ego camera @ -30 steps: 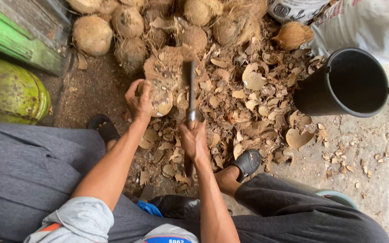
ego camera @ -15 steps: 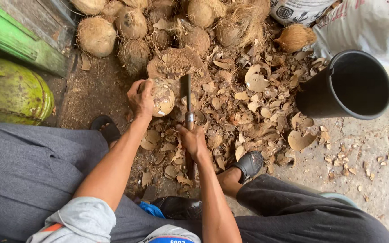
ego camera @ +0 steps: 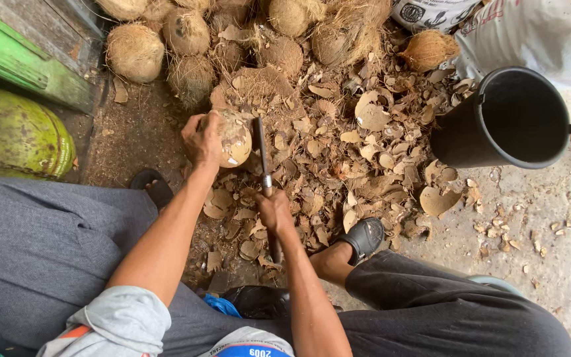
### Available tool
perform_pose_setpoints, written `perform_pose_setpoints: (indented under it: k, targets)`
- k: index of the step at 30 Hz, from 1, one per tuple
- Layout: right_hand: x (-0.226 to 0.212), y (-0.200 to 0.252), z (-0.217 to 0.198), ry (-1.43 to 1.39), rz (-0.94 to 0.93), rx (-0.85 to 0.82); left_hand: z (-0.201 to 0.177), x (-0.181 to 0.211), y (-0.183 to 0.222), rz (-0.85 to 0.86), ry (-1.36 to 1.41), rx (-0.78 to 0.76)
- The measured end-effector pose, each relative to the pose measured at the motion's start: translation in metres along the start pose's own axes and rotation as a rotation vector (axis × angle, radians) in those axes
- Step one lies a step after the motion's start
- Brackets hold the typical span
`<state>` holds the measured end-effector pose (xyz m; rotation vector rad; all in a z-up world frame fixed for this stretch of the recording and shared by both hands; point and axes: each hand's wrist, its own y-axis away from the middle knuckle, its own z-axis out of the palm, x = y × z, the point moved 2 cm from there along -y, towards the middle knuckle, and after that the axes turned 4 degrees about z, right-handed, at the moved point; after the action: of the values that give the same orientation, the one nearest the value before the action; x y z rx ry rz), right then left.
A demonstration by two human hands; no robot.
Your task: The person uses a machete to repeatedly strike and peel the husk off a coconut held against a wooden stump. After removing the husk, the person places the peeled coconut into a green crate and picks up another coconut to repeat the process.
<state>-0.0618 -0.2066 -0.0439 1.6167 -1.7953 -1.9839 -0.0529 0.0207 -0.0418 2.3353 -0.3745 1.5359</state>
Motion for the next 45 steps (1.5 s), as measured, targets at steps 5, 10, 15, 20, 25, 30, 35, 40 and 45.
perform_pose_setpoints:
  k: [5, 10, 15, 20, 25, 30, 35, 40, 45]
  targets:
    - [-0.03, 0.012, -0.026, 0.003, -0.2, 0.079, 0.011, 0.014, -0.011, -0.281, 0.058, 0.06]
    - [-0.031, 0.028, -0.019, 0.134, -0.377, 0.276, 0.021, 0.037, 0.011, -0.431, 0.146, 0.079]
    - [-0.02, 0.024, -0.01, 0.124, -0.348, 0.274, 0.02, 0.044, 0.024, -0.475, 0.073, 0.103]
    - [-0.017, 0.014, -0.017, 0.099, -0.246, 0.258, 0.03, 0.042, 0.015, -0.357, 0.026, 0.142]
    - [-0.023, 0.013, -0.012, 0.113, -0.42, 0.308, 0.031, 0.042, 0.016, -0.294, 0.34, 0.109]
    - [-0.015, 0.015, -0.014, 0.107, -0.149, 0.219, 0.022, 0.047, 0.021, -0.261, 0.1, 0.1]
    - [-0.02, 0.014, -0.024, 0.051, -0.434, 0.274, 0.017, 0.047, 0.018, -0.151, -0.061, 0.034]
    - [-0.018, 0.016, -0.02, -0.017, -0.342, 0.165, 0.014, 0.049, 0.024, -0.175, -0.127, 0.004]
    - [-0.029, 0.015, -0.021, -0.007, -0.111, 0.248, 0.018, 0.056, 0.015, -0.165, -0.138, 0.063]
